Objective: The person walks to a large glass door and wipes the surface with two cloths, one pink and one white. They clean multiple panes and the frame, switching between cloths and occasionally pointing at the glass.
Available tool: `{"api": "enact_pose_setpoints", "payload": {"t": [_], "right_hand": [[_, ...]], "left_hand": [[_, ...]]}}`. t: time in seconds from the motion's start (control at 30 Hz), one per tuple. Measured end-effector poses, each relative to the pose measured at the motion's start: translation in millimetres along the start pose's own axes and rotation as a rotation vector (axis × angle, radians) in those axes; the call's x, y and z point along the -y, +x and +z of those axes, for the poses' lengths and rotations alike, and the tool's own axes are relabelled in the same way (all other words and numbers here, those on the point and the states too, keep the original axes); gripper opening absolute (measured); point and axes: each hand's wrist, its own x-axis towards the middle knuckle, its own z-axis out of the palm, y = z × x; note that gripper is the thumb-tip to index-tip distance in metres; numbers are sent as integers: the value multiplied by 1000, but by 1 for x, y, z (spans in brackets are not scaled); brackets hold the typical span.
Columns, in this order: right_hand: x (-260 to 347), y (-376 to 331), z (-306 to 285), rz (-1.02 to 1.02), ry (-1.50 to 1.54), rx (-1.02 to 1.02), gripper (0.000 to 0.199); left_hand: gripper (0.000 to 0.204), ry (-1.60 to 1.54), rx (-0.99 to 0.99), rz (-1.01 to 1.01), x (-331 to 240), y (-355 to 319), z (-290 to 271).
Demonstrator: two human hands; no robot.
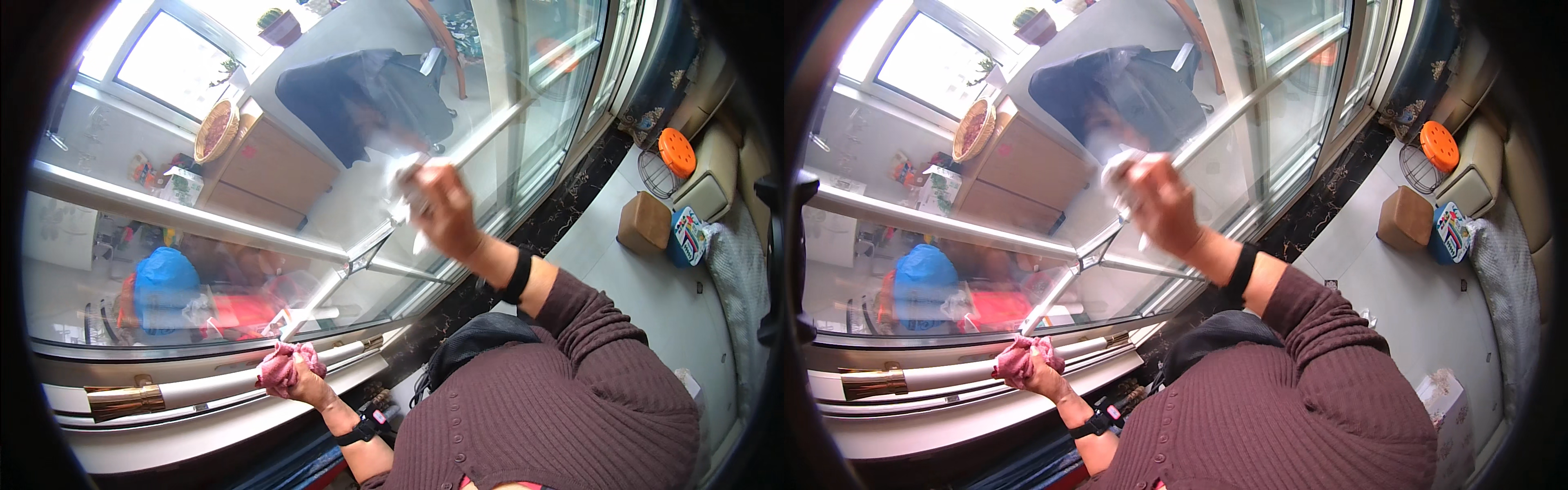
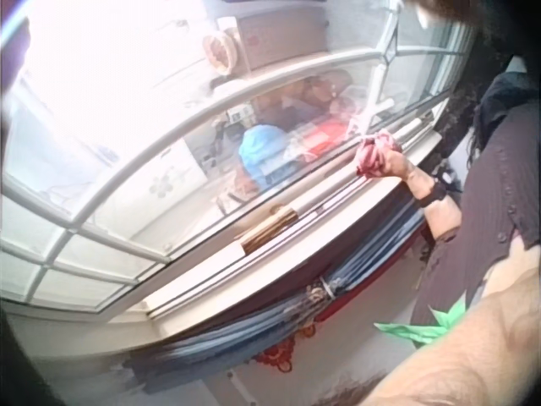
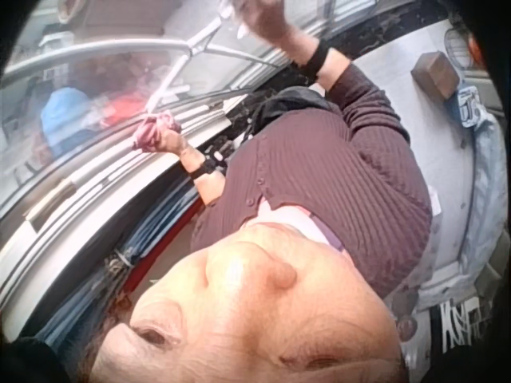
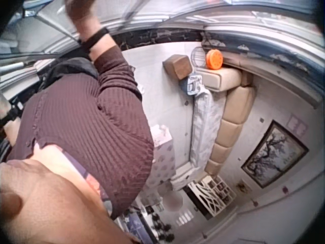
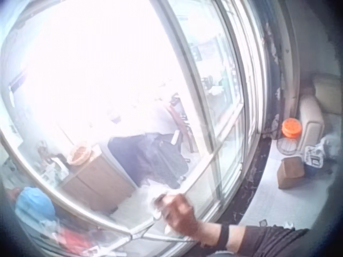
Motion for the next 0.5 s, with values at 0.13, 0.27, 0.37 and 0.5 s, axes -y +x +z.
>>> {"api": "enact_pose_setpoints", "payload": {"t": [0.13, 0.27, 0.37, 0.5], "right_hand": [[17, 7, -2, -104, 119, 129, 38], [-22, 66, -41, 261, 209, -135, 37], [-47, 122, -68, 297, 109, -495, 42], [-24, 129, -51, -112, -131, -355, 49]], "left_hand": [[22, -60, -30, -35, 5, 0, -2], [27, -54, -99, -80, 9, -1, -8], [28, -71, -28, -167, 9, -1, -12], [29, -70, -83, -184, 8, -1, -10]]}}
